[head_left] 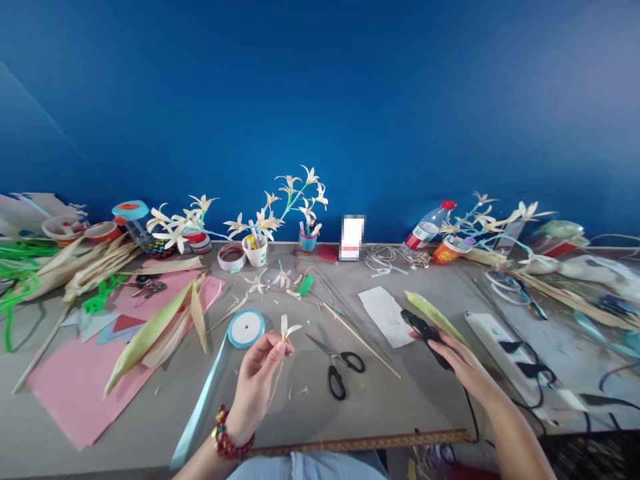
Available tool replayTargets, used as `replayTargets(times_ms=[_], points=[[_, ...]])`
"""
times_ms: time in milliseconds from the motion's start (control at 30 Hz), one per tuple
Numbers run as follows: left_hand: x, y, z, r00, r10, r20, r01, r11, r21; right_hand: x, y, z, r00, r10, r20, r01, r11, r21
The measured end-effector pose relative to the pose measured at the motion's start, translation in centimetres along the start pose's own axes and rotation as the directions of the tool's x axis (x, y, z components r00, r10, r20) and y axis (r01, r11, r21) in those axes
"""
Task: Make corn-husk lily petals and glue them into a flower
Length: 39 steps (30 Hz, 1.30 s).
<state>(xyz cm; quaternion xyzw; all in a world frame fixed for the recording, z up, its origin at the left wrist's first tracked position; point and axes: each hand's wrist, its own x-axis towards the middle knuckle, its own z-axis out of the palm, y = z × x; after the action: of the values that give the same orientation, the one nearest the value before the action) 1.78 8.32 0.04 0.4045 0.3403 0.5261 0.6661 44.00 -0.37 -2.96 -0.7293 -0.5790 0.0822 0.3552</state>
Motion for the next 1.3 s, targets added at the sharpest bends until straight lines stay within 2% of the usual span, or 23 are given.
replayTargets(times_ms=[133, 200, 267, 300, 400, 467, 533, 667, 833, 933, 1000, 1067, 1133, 1167, 1233, 1300], points=[[0.0, 0.0, 0.1, 1.000, -0.002, -0.005, 0.003, 1.000, 0.011, -0.2, -1.5, -0.2, 0.995, 0.099, 0.022, -0.101, 0.990, 0.100], [0.0, 0.0, 0.3, 1.000, -0.006, -0.014, 0.007, 1.000, 0.024, -0.4, -3.4, -0.3, 0.989, 0.133, 0.056, -0.142, 0.972, 0.188], [0.0, 0.1, 0.5, 1.000, -0.008, -0.023, 0.009, 0.999, 0.041, -0.6, -6.0, -0.3, 0.978, 0.145, 0.151, -0.190, 0.921, 0.341], [0.0, 0.1, 0.6, 1.000, -0.007, -0.022, 0.008, 0.999, 0.050, -0.7, -7.3, -0.1, 0.970, 0.147, 0.194, -0.222, 0.864, 0.452], [0.0, 0.2, 1.1, 1.000, 0.006, 0.000, -0.006, 0.998, 0.062, -1.3, -11.0, 0.7, 0.964, 0.138, 0.226, -0.261, 0.629, 0.732], [-0.1, 0.3, 1.4, 1.000, 0.010, 0.017, -0.011, 0.999, 0.050, -1.7, -12.8, 1.6, 0.956, 0.149, 0.254, -0.294, 0.522, 0.801], [-0.2, 0.3, 1.6, 1.000, 0.009, 0.022, -0.010, 0.999, 0.035, -1.9, -14.0, 2.4, 0.951, 0.145, 0.273, -0.309, 0.469, 0.827], [-0.3, 0.6, 1.5, 0.999, 0.019, 0.037, -0.020, 1.000, 0.014, -1.8, -15.1, 3.4, 0.957, 0.081, 0.278, -0.280, 0.504, 0.817], [-0.4, 0.8, 0.8, 0.999, 0.045, 0.027, -0.045, 0.999, -0.006, -2.1, -14.8, 4.7, 0.950, 0.046, 0.310, -0.286, 0.532, 0.797], [-0.5, 0.8, 0.5, 0.998, 0.055, 0.027, -0.054, 0.998, -0.013, -2.8, -14.8, 5.6, 0.943, 0.053, 0.328, -0.297, 0.574, 0.763], [-0.5, 0.7, 0.4, 0.998, 0.051, 0.025, -0.050, 0.999, -0.004, -2.9, -14.9, 5.7, 0.960, 0.041, 0.275, -0.238, 0.631, 0.738], [-0.6, 0.8, 0.4, 0.999, 0.046, 0.018, -0.046, 0.999, 0.015, -2.5, -14.7, 5.4, 0.981, 0.007, 0.193, -0.136, 0.736, 0.663], [-0.6, 0.8, 0.2, 0.999, 0.048, 0.005, -0.048, 0.999, 0.026, -1.7, -13.8, 4.8, 0.996, -0.021, 0.090, -0.021, 0.899, 0.438], [-0.6, 0.9, 0.2, 0.999, 0.052, 0.000, -0.052, 0.998, 0.024, -1.2, -12.9, 4.4, 0.999, -0.031, 0.025, 0.024, 0.967, 0.252], [-0.5, 0.9, 0.0, 0.998, 0.063, -0.004, -0.063, 0.998, 0.011, -0.3, -10.6, 3.9, 0.997, -0.073, -0.035, 0.069, 0.992, -0.105], [-0.4, 0.9, -0.1, 0.998, 0.069, -0.005, -0.069, 0.998, -0.008, 0.1, -7.8, 3.7, 0.993, -0.113, -0.018, 0.104, 0.957, -0.270]])
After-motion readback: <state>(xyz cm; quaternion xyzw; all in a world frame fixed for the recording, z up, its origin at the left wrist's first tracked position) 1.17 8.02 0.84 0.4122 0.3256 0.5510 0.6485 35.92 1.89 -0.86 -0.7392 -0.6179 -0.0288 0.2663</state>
